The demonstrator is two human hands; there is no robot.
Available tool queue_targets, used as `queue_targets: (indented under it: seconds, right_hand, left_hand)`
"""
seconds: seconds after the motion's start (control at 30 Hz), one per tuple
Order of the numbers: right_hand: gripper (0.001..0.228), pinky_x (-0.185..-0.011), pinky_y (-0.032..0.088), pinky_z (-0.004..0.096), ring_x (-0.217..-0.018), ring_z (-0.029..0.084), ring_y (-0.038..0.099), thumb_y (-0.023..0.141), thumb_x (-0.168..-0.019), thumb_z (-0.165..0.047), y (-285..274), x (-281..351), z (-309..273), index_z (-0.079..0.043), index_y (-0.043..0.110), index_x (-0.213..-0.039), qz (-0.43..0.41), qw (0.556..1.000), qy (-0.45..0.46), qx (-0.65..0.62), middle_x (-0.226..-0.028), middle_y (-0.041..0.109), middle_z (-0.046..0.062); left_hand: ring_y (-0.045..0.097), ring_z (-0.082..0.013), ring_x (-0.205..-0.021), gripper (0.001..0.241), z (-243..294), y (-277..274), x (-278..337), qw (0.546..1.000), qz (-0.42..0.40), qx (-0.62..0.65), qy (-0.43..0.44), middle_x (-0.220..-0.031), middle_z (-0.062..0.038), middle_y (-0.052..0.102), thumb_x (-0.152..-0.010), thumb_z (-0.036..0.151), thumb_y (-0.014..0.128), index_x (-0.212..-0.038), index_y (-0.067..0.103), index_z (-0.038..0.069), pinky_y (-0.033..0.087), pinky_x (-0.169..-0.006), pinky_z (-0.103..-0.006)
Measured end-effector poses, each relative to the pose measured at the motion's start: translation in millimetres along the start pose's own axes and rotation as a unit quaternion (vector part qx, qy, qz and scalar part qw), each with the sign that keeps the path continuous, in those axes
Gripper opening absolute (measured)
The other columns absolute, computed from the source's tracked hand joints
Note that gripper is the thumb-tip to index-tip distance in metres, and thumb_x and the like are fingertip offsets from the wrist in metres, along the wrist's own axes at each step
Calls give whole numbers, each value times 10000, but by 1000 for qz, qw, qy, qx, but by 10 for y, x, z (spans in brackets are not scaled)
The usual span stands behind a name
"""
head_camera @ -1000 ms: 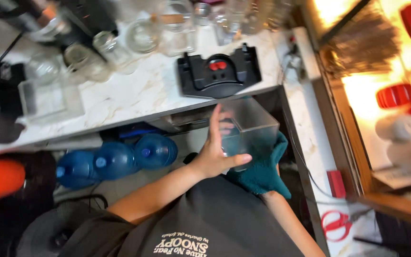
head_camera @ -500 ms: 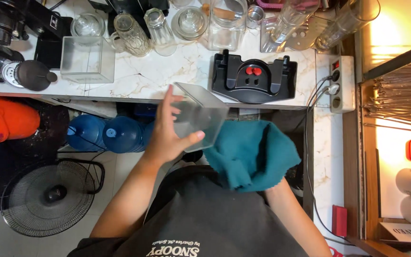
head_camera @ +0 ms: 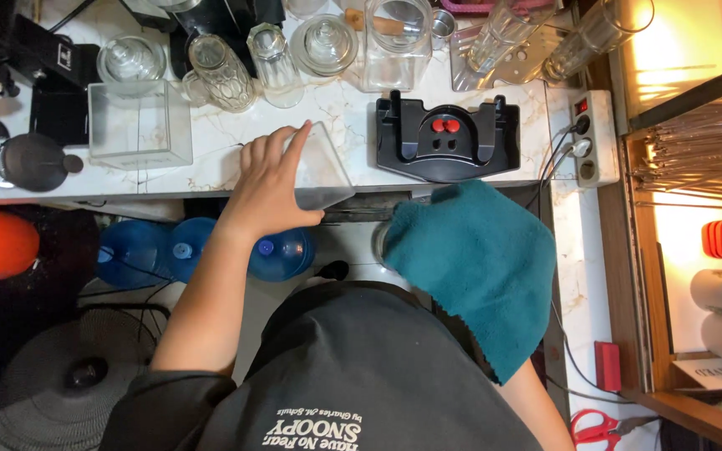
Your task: Wiping and organizing clear plastic containers and a glass jar using a cleaning cloth at a cafe counter.
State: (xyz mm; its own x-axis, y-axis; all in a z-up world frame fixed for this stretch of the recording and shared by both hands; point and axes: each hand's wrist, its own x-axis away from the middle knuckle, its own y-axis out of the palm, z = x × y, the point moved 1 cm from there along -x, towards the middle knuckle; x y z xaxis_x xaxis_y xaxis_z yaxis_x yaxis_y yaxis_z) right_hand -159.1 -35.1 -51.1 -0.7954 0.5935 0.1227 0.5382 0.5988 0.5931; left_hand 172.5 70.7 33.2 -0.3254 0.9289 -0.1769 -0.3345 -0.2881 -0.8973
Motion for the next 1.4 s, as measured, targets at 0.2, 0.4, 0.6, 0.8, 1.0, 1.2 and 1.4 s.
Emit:
queue_targets:
  seconds: [0.2, 0.4, 0.6, 0.8, 1.0, 1.2, 1.4]
  right_hand:
    - [725, -1197, 348, 459, -1469, 294, 395, 494, -1028, -465, -326, 704, 332, -95, 286, -1616, 20, 998, -44, 49, -1622, 367, 149]
    - [742, -1212, 329, 453, -1488, 289, 374, 498, -1028, -474, 15, 853, 528, -94, 275, -1626, 19, 992, -84, 90, -1636, 348, 151]
    - [760, -1227, 309, 447, -1506, 285, 353, 503, -1028, -483, 367, 1130, 796, -93, 264, -1635, 31, 985, -110, 127, -1649, 330, 152]
    - [777, -1241, 290, 440, -1525, 281, 333, 508, -1028, -491, 647, 723, 1138, -92, 253, -1644, -16, 982, -130, 138, -1662, 312, 154]
    - [795, -1256, 270, 433, -1543, 277, 312, 513, -1028, -500, 906, 506, 1268, -91, 242, -1653, -61, 975, -148, 152, -1675, 293, 155]
    - [812, -1271, 251, 427, -1561, 272, 291, 518, -1028, -509, 1201, 143, 1271, -90, 232, -1663, -65, 965, -183, 179, -1689, 275, 157]
    - [830, -1286, 232, 420, -1580, 268, 270, 523, -1028, -518, 1760, -1183, 1199, -90, 221, -1672, -61, 951, -219, 211, -1702, 256, 158]
  left_hand:
    - [403, -408, -1280, 1288, -313, 221, -478, 993, -50, 49, 94, -1447, -196, 419, -504, 397, 925, -1585, 296, 91, 282, -1126, -509]
    - [410, -403, -1262, 1257, -508, 327, -882, 981, -99, 60, 158, -1432, -182, 438, -498, 396, 902, -1572, 323, 94, 284, -1130, -492]
    - [401, -411, -1279, 1239, -594, 423, -1043, 971, -97, 27, 214, -1425, -189, 436, -498, 423, 899, -1542, 337, 63, 278, -1128, -508]
    - [427, -421, -1270, 1254, -421, -311, -564, 950, 87, -33, 298, -1418, -187, 449, -450, 621, 860, -1483, 398, 80, 371, -1081, -533]
    - [508, -368, -1199, 598, -1033, -655, 122, 999, 38, -38, 3, -1279, -159, 503, -765, 310, 848, -1238, 593, 46, 441, -964, -493]
    - [547, -336, -995, 487, -1703, -535, 546, 969, 106, -216, -55, -1068, -120, 605, -820, 451, 810, -1009, 660, 28, 417, -927, -487]
    - [566, -284, -809, 364, -1865, -438, 754, 963, 232, -137, 19, -792, -56, 594, -941, 393, 738, -775, 572, 115, 403, -819, -420]
